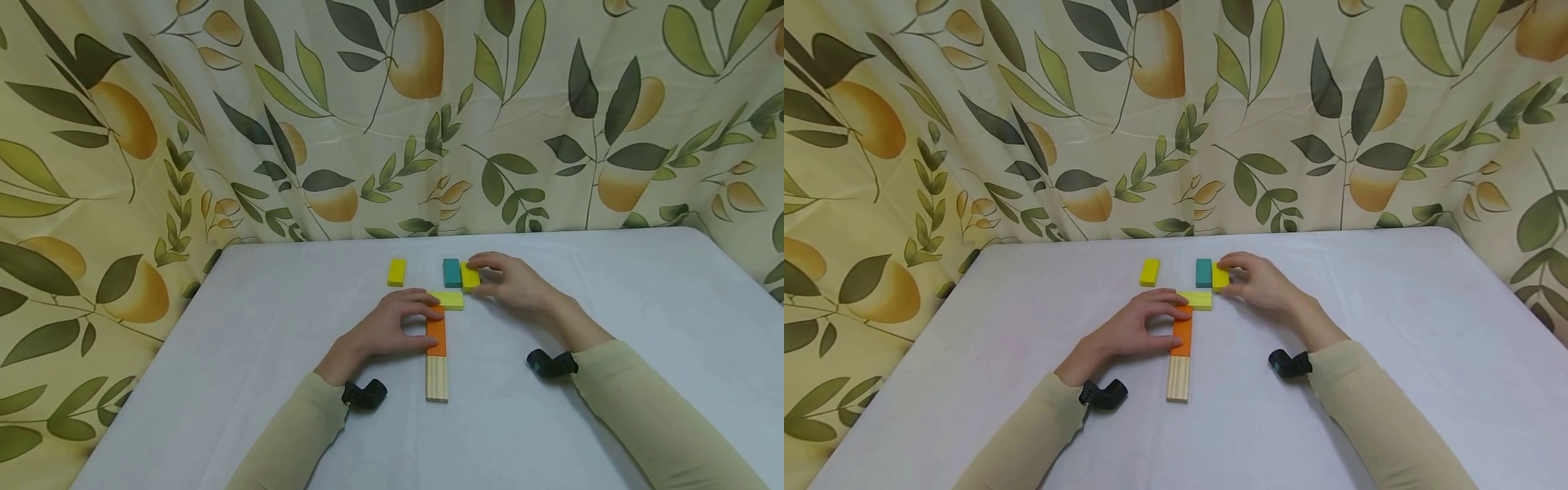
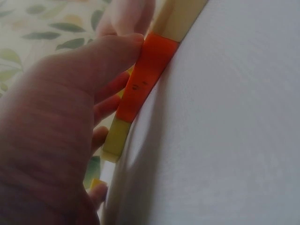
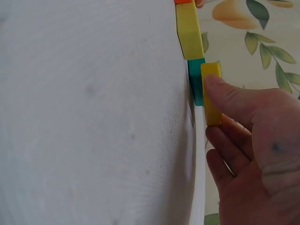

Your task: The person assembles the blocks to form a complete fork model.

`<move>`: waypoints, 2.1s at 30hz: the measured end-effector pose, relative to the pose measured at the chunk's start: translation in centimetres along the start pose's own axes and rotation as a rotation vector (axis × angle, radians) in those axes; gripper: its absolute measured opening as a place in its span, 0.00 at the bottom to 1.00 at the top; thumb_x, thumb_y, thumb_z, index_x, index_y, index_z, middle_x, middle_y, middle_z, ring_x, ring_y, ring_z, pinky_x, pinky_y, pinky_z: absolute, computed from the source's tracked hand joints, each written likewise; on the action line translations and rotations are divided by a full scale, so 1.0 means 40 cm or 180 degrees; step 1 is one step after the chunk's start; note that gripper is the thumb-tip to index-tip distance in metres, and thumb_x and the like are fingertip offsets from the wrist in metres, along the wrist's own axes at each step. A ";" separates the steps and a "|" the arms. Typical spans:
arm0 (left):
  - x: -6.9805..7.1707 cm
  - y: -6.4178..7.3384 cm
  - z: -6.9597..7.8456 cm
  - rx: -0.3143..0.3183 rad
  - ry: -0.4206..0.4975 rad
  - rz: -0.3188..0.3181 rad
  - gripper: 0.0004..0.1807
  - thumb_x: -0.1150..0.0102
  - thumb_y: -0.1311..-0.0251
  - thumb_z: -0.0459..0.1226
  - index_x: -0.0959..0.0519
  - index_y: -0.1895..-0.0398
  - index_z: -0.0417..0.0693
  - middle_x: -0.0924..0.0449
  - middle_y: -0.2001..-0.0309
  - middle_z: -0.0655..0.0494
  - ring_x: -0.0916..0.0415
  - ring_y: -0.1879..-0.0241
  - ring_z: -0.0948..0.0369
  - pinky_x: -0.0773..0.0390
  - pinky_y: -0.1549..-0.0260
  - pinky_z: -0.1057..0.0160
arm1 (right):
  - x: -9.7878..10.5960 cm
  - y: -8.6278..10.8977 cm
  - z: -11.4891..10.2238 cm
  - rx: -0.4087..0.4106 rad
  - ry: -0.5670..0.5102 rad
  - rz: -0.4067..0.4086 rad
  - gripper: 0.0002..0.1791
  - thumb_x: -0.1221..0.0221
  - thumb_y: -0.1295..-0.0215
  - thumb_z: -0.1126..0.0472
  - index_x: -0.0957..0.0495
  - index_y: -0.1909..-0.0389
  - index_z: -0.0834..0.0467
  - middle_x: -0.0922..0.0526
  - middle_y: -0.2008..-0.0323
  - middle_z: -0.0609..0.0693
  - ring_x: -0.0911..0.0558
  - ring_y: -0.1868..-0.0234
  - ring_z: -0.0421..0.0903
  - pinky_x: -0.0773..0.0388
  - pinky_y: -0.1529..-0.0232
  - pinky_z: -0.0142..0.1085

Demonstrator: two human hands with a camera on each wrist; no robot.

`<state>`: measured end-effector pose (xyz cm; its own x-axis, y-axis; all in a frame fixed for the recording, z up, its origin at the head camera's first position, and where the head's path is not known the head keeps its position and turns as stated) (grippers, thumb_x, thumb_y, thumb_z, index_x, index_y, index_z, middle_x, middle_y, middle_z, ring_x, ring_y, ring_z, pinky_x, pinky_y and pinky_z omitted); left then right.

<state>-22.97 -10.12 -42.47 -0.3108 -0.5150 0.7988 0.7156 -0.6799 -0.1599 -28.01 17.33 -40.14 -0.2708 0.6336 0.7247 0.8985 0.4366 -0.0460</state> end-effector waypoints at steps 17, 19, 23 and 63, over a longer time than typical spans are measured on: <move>-0.003 -0.001 -0.003 -0.0009 -0.0016 0.0016 0.21 0.31 0.39 0.49 0.15 0.44 0.57 0.27 0.35 0.65 0.43 0.28 0.62 0.46 0.28 0.52 | -0.011 -0.014 -0.010 0.0040 0.0049 -0.0043 0.28 0.32 0.37 0.63 0.25 0.36 0.63 0.27 0.34 0.61 0.35 0.30 0.62 0.45 0.30 0.61; -0.003 0.000 -0.003 -0.0009 -0.0006 0.0015 0.21 0.31 0.39 0.49 0.15 0.44 0.57 0.27 0.35 0.65 0.43 0.28 0.62 0.46 0.28 0.52 | -0.012 -0.017 -0.009 0.0055 0.0063 -0.0044 0.28 0.32 0.37 0.63 0.24 0.36 0.63 0.27 0.34 0.61 0.35 0.30 0.62 0.44 0.30 0.61; -0.002 0.000 -0.003 -0.0017 0.0002 0.0017 0.21 0.31 0.39 0.49 0.15 0.44 0.57 0.27 0.35 0.65 0.43 0.28 0.62 0.46 0.28 0.52 | -0.015 -0.019 -0.008 0.0050 0.0070 -0.0052 0.28 0.31 0.37 0.63 0.24 0.37 0.63 0.27 0.34 0.61 0.35 0.30 0.62 0.44 0.30 0.61; 0.002 -0.002 0.002 0.0052 0.0012 -0.0018 0.20 0.31 0.39 0.48 0.15 0.44 0.57 0.27 0.35 0.65 0.44 0.28 0.62 0.47 0.28 0.52 | -0.026 -0.017 -0.020 0.0088 0.0161 -0.0128 0.28 0.32 0.37 0.65 0.26 0.36 0.65 0.27 0.35 0.62 0.31 0.33 0.61 0.39 0.30 0.57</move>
<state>-23.00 -10.08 -42.36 -0.3172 -0.5131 0.7976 0.7239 -0.6743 -0.1459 -28.06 15.86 -40.30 -0.2880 0.5824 0.7602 0.8771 0.4790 -0.0347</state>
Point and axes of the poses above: each hand's wrist, its own y-axis away from the middle knuckle, its own x-axis out of the back of the hand, z = x × y, the point moved 1 cm from there along -y, towards the middle knuckle
